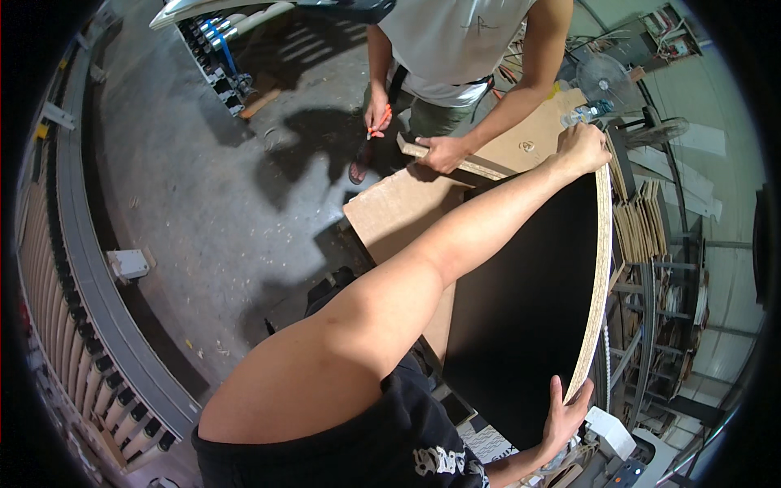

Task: Assisting in moving and processing boards in a furniture factory.

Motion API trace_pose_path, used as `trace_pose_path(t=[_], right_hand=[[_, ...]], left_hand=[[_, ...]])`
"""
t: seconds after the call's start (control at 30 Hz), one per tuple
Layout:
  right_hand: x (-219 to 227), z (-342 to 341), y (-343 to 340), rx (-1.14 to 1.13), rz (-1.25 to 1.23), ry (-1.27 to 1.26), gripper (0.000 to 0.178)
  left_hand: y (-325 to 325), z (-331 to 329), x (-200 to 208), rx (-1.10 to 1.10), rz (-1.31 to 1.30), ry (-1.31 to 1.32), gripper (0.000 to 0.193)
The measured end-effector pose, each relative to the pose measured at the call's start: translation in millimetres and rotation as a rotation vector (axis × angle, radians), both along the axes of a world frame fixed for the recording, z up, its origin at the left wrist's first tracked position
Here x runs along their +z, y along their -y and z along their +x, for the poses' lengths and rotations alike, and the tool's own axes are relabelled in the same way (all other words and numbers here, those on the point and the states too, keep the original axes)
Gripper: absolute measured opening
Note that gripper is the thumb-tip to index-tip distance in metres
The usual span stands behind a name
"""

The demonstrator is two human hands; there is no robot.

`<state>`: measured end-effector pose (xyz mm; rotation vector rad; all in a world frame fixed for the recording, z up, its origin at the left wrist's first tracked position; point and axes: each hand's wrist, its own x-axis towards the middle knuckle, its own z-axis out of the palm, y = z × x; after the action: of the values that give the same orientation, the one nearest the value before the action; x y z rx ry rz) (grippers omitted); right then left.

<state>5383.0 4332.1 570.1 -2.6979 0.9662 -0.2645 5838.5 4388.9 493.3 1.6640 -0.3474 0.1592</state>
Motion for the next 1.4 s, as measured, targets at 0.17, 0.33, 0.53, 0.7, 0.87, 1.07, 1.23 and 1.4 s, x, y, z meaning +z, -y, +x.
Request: trace_pose_path(t=[0.17, 0.33, 0.53, 0.7, 0.87, 1.07, 1.23, 1.4], right_hand=[[2, 6, 3, -0.049, 0.036, -0.055, 0.052], [8, 9, -6, -0.074, 0.079, -0.032, 0.050], [-2, 3, 1, -0.016, 0.096, 0.019, 0.052], [-3, 2, 3, -0.006, 0.147, 0.082, 0.054], [2, 8, -1, -0.042, 0.109, 0.018, 0.054], [2, 10, -3, 0.003, 0.053, 0.040, 0.045], [2, 8, 0, -0.006, 0.018, 0.009, 0.046], [0, 7, 3, -0.007, -0.013, 0.007, 0.046]], left_hand=[[-6, 1, -6, -0.008, -0.018, -0.038, 0.025], [-31, -41, -16, 0.011, -0.169, 0.025, 0.039], [-53, -122, -82, 0.099, -0.253, 0.113, 0.046], [-71, -170, -139, -0.007, -0.113, 0.061, 0.039], [-101, -207, -199, -0.273, 0.135, -0.045, 0.028], [-131, -269, -263, -0.496, 0.367, -0.205, 0.021], [-146, -298, -290, -0.653, 0.552, -0.241, 0.022], [-145, -288, -297, -0.702, 0.658, -0.205, 0.024]])
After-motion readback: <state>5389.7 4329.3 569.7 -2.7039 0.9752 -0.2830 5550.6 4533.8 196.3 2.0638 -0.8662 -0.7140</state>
